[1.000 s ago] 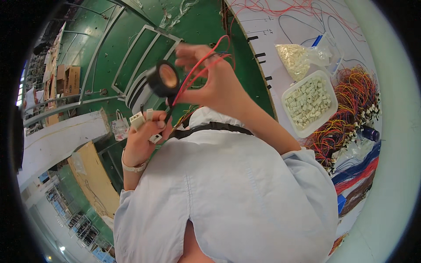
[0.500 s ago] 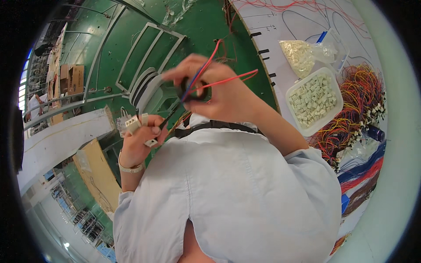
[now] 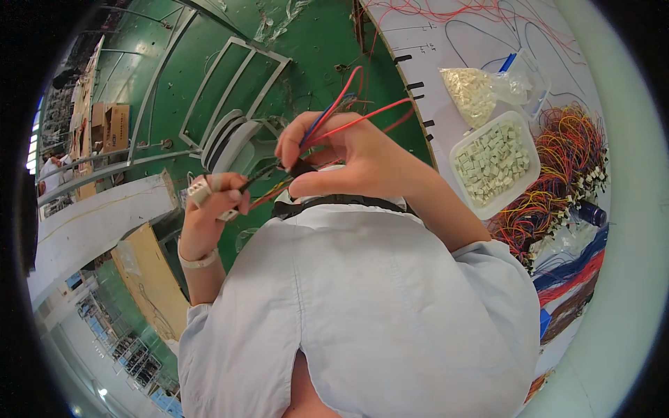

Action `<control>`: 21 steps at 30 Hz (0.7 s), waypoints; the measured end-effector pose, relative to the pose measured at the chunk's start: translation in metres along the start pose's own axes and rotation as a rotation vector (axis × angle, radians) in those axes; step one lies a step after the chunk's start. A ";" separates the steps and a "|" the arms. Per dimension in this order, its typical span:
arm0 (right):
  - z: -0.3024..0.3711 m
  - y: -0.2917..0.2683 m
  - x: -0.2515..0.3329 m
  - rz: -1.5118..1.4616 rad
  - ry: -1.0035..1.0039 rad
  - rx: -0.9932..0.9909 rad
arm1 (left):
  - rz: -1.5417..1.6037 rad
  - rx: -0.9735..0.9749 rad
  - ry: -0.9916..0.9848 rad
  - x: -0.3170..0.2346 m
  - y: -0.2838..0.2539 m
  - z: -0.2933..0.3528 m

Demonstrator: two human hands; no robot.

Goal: Assembling electrical wire harnesses by inserting colored wires into plastic connectors and securing them with black electrical tape.

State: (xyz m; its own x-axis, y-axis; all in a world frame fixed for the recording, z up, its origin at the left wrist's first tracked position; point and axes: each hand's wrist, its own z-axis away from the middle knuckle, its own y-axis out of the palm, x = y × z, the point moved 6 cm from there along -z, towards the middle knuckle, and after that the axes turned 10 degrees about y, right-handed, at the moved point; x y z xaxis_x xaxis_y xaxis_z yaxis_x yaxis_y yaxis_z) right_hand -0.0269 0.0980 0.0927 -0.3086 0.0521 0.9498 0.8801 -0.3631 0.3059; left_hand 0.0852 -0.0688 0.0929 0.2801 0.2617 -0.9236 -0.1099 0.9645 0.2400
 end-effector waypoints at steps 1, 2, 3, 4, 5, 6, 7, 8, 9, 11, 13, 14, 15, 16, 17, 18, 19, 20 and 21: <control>0.000 0.004 0.001 0.002 0.001 0.002 | -0.155 0.079 -0.029 0.000 -0.002 -0.001; -0.001 0.008 0.000 -0.001 0.044 0.003 | -0.152 0.212 -0.098 0.001 -0.002 -0.005; -0.002 0.011 -0.002 -0.004 0.086 0.004 | -0.150 0.211 -0.096 -0.001 0.000 -0.011; -0.003 0.015 0.000 0.020 0.082 0.040 | -0.166 0.237 -0.043 -0.005 0.007 -0.019; -0.004 0.017 0.001 0.021 0.083 0.036 | -0.181 0.271 0.007 -0.010 0.019 -0.025; -0.004 0.019 0.001 0.028 0.086 0.018 | -0.219 0.234 -0.003 -0.018 0.029 -0.027; -0.006 0.019 0.003 0.039 0.088 0.008 | -0.218 0.231 0.001 -0.016 0.030 -0.029; -0.005 0.016 0.005 0.042 0.088 0.011 | -0.228 0.269 0.039 -0.014 0.031 -0.031; -0.003 0.010 0.010 0.202 0.075 -0.026 | -0.237 0.307 0.076 -0.010 0.032 -0.032; 0.000 0.001 0.013 0.511 -0.178 -0.251 | -0.192 0.307 0.053 0.004 0.035 -0.028; 0.002 0.001 0.027 0.621 -0.336 -0.548 | 0.008 0.205 -0.054 0.008 0.032 -0.029; 0.001 -0.003 0.030 0.622 -0.276 -0.639 | 0.000 0.224 -0.028 0.006 0.031 -0.029; 0.001 -0.006 0.027 0.620 -0.274 -0.642 | 0.000 0.227 -0.031 0.007 0.032 -0.029; -0.006 -0.013 0.014 0.408 -0.176 -0.522 | 0.075 0.217 -0.065 0.008 0.031 -0.029; -0.012 -0.016 0.003 0.196 -0.078 -0.397 | 0.151 0.207 -0.099 0.008 0.031 -0.028; -0.015 -0.010 -0.002 0.012 0.004 -0.168 | 0.149 0.207 -0.098 0.008 0.030 -0.027; -0.013 -0.004 0.002 -0.166 -0.084 0.014 | 0.146 0.187 -0.119 0.009 0.030 -0.025; -0.010 0.001 0.006 -0.342 -0.171 0.197 | 0.144 0.165 -0.141 0.011 0.029 -0.024; -0.008 0.000 0.002 -0.404 -0.170 0.356 | 0.145 0.166 -0.140 0.013 0.030 -0.024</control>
State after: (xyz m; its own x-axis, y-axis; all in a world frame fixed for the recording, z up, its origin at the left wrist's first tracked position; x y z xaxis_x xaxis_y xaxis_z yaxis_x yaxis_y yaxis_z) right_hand -0.0307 0.0904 0.0942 -0.6100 0.2816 0.7407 0.7805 0.0519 0.6230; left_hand 0.0624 -0.0379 0.0811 0.4033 0.3889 -0.8283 -0.0041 0.9060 0.4233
